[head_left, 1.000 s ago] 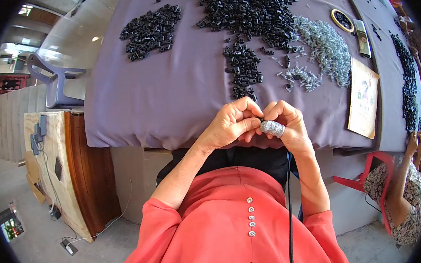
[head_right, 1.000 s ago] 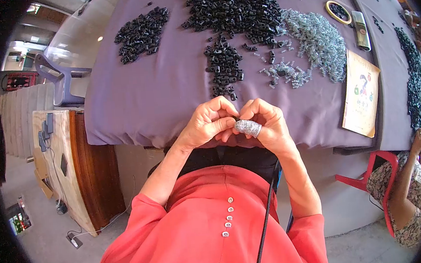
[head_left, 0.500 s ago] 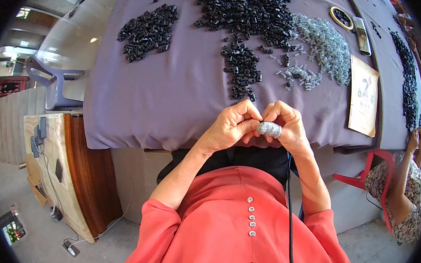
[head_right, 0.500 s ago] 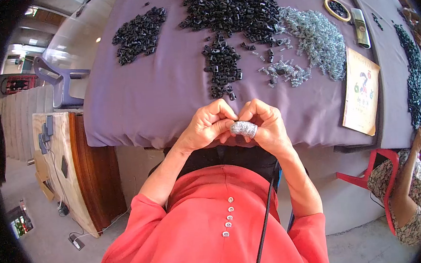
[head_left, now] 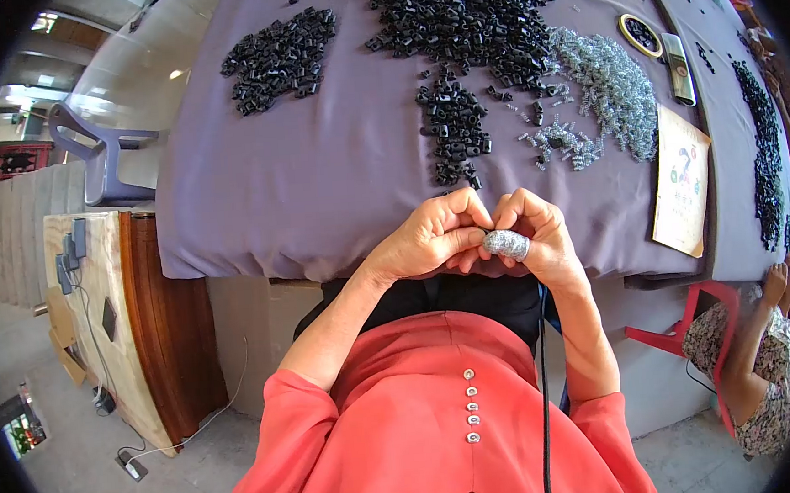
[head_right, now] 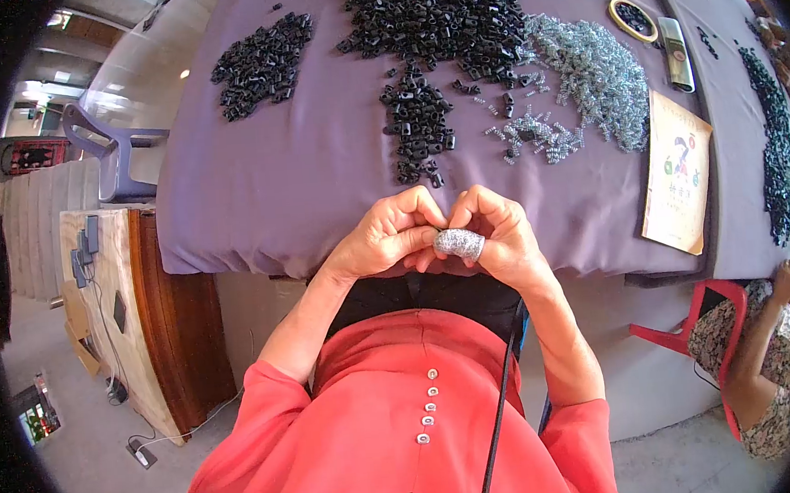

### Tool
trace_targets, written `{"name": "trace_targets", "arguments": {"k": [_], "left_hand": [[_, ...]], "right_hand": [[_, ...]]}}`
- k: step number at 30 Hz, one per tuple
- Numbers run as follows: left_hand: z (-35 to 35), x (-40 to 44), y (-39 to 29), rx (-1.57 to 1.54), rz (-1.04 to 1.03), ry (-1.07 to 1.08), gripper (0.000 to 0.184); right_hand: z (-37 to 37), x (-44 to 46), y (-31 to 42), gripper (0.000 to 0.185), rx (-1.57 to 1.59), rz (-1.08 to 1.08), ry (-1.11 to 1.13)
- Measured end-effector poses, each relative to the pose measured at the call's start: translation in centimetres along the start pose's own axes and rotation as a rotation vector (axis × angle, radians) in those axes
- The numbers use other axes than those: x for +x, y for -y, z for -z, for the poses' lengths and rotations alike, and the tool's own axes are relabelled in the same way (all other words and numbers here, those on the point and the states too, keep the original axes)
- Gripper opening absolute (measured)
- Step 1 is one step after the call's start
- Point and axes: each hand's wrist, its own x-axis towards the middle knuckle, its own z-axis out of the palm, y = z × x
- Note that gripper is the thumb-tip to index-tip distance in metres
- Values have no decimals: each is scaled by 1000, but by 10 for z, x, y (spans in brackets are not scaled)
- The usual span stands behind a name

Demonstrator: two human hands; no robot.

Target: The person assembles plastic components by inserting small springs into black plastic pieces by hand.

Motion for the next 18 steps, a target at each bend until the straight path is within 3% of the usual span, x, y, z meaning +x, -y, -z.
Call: {"name": "trace_targets", "arguments": {"k": [18], "left_hand": [[-2, -4, 5, 185, -70, -48, 3]], "right_hand": [[-3, -3, 1, 23, -112, -1, -17]]}}
